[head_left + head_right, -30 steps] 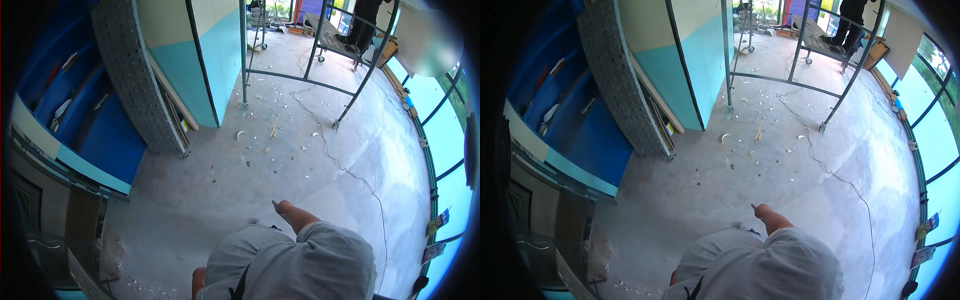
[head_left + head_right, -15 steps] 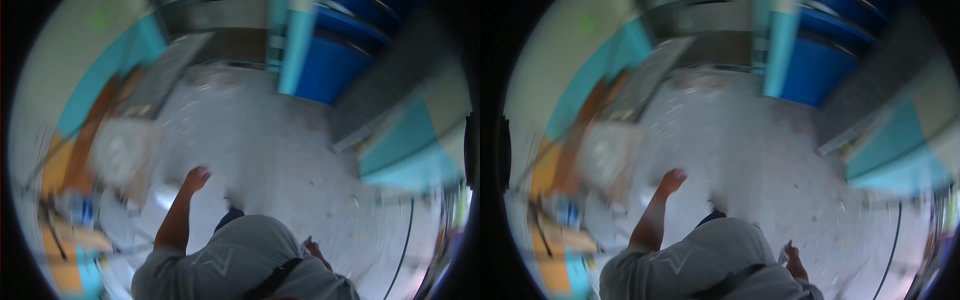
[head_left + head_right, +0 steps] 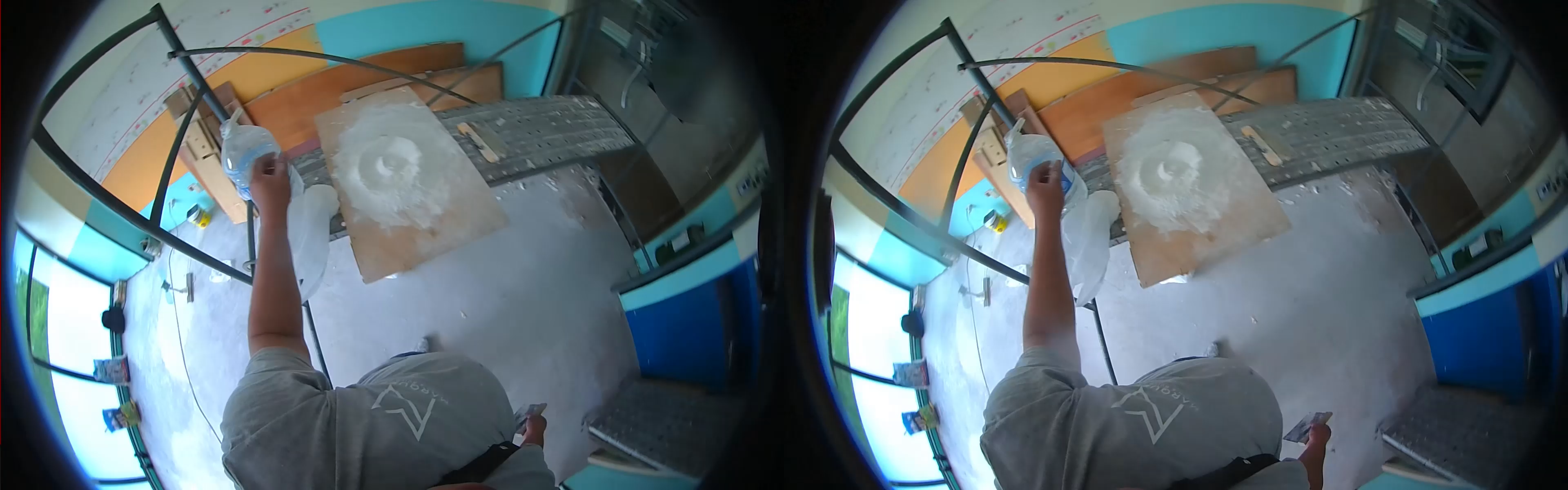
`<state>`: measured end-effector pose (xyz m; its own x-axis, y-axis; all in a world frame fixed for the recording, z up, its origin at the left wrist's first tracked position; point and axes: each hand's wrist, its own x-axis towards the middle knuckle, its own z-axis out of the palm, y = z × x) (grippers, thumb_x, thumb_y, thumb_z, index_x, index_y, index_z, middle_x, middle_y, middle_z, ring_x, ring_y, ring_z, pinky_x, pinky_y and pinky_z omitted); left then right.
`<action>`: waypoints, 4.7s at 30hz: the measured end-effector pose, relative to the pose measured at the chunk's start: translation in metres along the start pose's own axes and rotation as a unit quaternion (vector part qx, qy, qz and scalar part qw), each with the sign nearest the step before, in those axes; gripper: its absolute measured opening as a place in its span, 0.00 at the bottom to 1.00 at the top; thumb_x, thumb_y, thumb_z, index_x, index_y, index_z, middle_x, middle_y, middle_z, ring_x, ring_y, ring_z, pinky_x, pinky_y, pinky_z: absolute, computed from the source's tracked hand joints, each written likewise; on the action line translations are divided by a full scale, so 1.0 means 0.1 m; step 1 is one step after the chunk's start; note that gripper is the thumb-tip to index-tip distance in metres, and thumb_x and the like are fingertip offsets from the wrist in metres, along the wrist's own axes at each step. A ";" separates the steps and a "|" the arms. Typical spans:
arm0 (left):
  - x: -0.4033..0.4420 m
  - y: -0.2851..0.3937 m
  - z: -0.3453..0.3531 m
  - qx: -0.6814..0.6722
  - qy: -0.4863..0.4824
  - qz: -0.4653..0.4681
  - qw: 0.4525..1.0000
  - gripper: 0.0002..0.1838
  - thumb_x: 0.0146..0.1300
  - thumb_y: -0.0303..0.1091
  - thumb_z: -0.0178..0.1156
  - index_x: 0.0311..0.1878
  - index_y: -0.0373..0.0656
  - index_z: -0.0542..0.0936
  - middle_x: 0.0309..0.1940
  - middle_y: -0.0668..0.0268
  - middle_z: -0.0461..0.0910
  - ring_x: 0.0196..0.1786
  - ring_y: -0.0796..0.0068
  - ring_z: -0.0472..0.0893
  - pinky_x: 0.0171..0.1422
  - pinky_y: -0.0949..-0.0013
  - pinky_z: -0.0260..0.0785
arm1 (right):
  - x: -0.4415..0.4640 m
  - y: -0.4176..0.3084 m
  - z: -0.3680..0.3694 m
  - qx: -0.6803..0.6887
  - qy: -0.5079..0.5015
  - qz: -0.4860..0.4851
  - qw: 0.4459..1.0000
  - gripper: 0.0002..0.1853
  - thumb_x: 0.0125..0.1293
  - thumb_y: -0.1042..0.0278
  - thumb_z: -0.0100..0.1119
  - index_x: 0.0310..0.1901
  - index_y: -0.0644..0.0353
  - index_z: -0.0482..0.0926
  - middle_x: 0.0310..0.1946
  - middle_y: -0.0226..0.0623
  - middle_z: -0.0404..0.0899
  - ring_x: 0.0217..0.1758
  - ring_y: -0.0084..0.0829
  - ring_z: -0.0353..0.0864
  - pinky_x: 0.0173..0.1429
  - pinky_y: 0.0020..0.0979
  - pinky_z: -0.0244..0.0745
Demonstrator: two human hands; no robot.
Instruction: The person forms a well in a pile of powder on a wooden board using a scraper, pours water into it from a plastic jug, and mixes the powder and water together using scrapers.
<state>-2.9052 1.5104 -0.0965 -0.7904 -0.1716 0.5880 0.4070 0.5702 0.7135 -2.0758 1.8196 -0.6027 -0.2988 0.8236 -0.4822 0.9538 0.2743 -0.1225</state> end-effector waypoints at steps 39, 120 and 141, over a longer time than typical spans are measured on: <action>1.99 -1.01 -0.22 -0.011 0.102 -0.157 0.982 0.39 0.71 0.66 0.40 0.47 0.33 0.82 0.41 0.52 0.83 0.43 0.55 0.80 0.53 0.58 0.70 | 0.54 -3.38 -0.63 0.015 -0.074 0.053 0.996 0.17 0.57 0.56 0.58 0.36 0.62 0.84 0.39 0.51 0.84 0.45 0.49 0.84 0.52 0.45 0.77; 1.62 -0.68 0.18 -0.155 -0.146 0.079 0.974 0.24 0.50 0.37 0.73 0.51 0.41 0.79 0.51 0.57 0.79 0.53 0.59 0.80 0.59 0.61 0.71 | -1.51 -10.10 -4.03 0.314 0.148 -0.638 0.688 0.10 0.61 0.71 0.63 0.39 0.64 0.73 0.36 0.50 0.77 0.40 0.53 0.78 0.43 0.47 0.72; 0.73 -2.75 0.53 -0.500 -0.085 -0.472 0.721 0.35 0.70 0.55 0.55 0.68 0.35 0.66 0.61 0.55 0.74 0.60 0.55 0.77 0.65 0.50 0.69 | -1.67 -9.83 -3.87 0.223 0.182 -0.606 0.742 0.12 0.64 0.68 0.57 0.45 0.65 0.71 0.41 0.53 0.79 0.42 0.52 0.79 0.48 0.47 0.74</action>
<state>-3.0986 1.3834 -0.2697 -0.9418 0.0448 -0.3331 -0.2885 -0.6159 0.7330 -2.9752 1.6048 -0.0661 -0.8564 0.2085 0.4724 -0.1306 0.7977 -0.5888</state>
